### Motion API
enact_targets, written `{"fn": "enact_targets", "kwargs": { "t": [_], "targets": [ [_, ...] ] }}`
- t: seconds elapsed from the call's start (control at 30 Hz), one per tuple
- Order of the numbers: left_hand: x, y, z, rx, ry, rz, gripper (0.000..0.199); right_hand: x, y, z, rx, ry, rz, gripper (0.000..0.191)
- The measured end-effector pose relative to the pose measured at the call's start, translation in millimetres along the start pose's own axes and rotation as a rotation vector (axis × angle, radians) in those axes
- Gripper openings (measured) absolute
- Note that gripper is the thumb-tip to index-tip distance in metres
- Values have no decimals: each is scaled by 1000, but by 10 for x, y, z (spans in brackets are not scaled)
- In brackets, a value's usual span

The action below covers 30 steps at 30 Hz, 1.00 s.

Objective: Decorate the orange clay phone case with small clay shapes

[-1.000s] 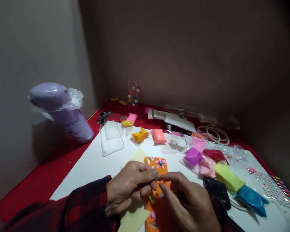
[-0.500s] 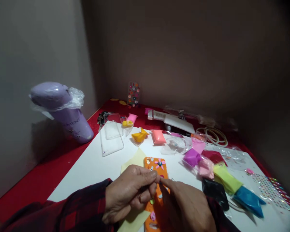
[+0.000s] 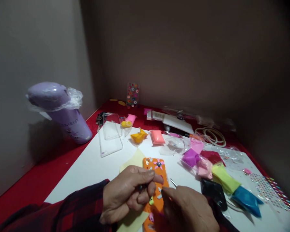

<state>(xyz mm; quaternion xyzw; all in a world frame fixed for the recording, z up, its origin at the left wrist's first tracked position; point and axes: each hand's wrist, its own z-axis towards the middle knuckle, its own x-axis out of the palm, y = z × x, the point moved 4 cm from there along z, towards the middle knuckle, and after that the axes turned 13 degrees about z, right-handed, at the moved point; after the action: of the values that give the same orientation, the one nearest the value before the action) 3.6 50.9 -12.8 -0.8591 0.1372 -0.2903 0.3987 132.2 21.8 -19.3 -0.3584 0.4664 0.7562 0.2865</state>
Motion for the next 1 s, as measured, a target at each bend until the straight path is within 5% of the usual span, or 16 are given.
{"fn": "enact_targets", "kwargs": {
  "t": [0.13,0.2,0.53,1.0],
  "targets": [
    [-120,-128,-18,142,-183,70,20,-160,-75,-65,-94,-271,62,16],
    [-174,-164,-9,160,-243,86,17,-188,-121,-65,-55,-307,117,13],
    [-346,-165,128,263,-395,398,25,22,-430,47,203,-139,443,17],
    [-351,-119,230,315,-442,610,23,67,-456,138,159,-26,473,17]
  ]
}}
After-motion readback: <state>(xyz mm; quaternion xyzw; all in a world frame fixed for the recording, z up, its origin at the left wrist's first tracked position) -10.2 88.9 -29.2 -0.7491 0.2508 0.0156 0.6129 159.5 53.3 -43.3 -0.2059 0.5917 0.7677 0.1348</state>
